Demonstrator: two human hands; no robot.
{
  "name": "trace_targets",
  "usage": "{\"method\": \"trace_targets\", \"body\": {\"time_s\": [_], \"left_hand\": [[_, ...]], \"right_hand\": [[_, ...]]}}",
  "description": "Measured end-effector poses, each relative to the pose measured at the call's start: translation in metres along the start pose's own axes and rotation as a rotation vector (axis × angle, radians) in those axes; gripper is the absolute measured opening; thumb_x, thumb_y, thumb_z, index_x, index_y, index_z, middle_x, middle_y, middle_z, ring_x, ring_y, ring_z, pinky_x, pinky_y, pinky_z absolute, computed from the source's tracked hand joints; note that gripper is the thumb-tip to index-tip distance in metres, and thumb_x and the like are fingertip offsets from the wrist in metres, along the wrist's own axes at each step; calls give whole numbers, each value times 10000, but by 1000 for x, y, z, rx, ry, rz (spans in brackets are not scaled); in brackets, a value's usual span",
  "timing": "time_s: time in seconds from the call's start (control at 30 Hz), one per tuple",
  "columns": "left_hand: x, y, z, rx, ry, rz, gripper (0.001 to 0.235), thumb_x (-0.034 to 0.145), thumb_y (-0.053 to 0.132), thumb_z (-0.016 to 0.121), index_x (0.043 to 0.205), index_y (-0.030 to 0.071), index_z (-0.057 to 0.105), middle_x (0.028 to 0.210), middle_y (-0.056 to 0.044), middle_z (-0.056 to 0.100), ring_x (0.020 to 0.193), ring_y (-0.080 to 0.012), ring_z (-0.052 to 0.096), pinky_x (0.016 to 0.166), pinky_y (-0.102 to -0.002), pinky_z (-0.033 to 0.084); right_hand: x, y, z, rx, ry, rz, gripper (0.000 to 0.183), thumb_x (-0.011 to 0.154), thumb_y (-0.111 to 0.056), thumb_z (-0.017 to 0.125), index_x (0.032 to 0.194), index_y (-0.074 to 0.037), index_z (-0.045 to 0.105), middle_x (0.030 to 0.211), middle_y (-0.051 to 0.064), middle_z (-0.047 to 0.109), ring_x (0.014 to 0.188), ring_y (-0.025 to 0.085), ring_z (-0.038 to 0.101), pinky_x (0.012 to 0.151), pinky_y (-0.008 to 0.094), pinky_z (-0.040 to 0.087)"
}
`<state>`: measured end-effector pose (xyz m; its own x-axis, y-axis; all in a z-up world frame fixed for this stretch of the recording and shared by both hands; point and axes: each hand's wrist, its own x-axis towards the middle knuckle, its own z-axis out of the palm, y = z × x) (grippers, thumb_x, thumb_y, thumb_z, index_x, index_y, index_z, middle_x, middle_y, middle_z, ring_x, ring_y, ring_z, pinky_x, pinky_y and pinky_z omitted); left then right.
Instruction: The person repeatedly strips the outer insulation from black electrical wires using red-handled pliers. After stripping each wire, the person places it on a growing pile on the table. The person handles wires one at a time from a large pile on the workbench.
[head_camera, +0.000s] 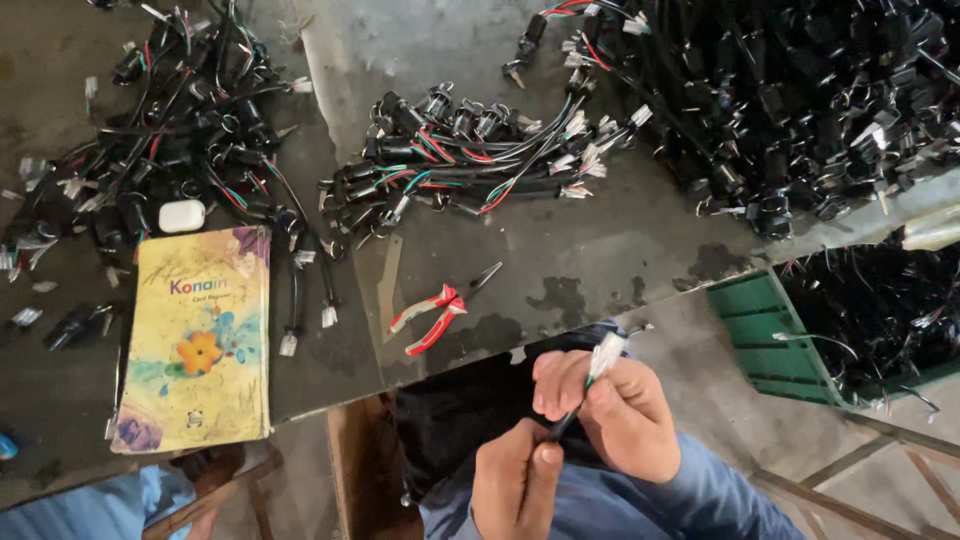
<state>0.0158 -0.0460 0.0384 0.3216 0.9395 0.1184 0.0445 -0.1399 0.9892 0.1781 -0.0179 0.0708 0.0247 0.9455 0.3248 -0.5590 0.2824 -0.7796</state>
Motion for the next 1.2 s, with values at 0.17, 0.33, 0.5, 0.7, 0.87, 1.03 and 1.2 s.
{"method": "trace_targets", "body": {"time_s": [0.17,0.33,0.5,0.7,0.87,1.03,1.2], "left_hand": [[-15,-37,11,258,134,115,417,1055,381,562,823,39,619,635,-80,530,577,-222,562,557,-337,415],[-14,-52,-16,-420,114,-94,415,1007,376,635,809,17,574,654,-59,525,571,-195,451,523,-340,373],[10,-22,-33,-1148,88,28,404,1070,390,596,916,39,469,745,-54,430,657,-158,387,638,-336,353],[23,-1,-12,-1086,427,54,349,1065,365,525,918,60,440,805,-49,429,746,-175,403,708,-366,355],[26,-9,-7,-1329,455,46,372,1135,368,493,914,76,431,770,-24,368,703,-152,366,678,-346,337],[33,-1,-12,-883,396,131,320,1136,336,480,966,66,496,836,-38,449,762,-172,433,750,-333,398],[28,9,-38,193,357,-47,211,943,171,670,1053,-5,633,1119,-128,723,927,-230,702,850,-337,558]], "right_hand": [[4,-4,2,-151,98,-140,320,1153,-234,537,935,-18,630,853,105,655,850,246,632,1001,448,433],[26,-6,4,-287,-351,-57,419,1107,-341,522,1088,73,580,1039,213,614,998,343,588,937,474,433],[12,17,-6,-459,-637,448,481,1019,-386,624,1173,68,587,1068,177,637,1017,288,593,920,407,483],[-38,54,-21,-898,-246,579,386,811,-263,790,1087,-39,641,909,113,660,810,275,654,729,355,537],[-44,58,-18,-1180,-234,328,419,792,-240,806,1101,-37,608,882,142,614,846,359,622,721,425,493],[-40,51,-14,-1175,-265,285,450,829,-225,765,1172,-17,562,972,169,620,926,392,616,786,445,494],[-35,43,-22,-1011,-275,389,392,921,-189,642,1261,-19,545,1053,178,621,978,387,633,836,421,515]]}}
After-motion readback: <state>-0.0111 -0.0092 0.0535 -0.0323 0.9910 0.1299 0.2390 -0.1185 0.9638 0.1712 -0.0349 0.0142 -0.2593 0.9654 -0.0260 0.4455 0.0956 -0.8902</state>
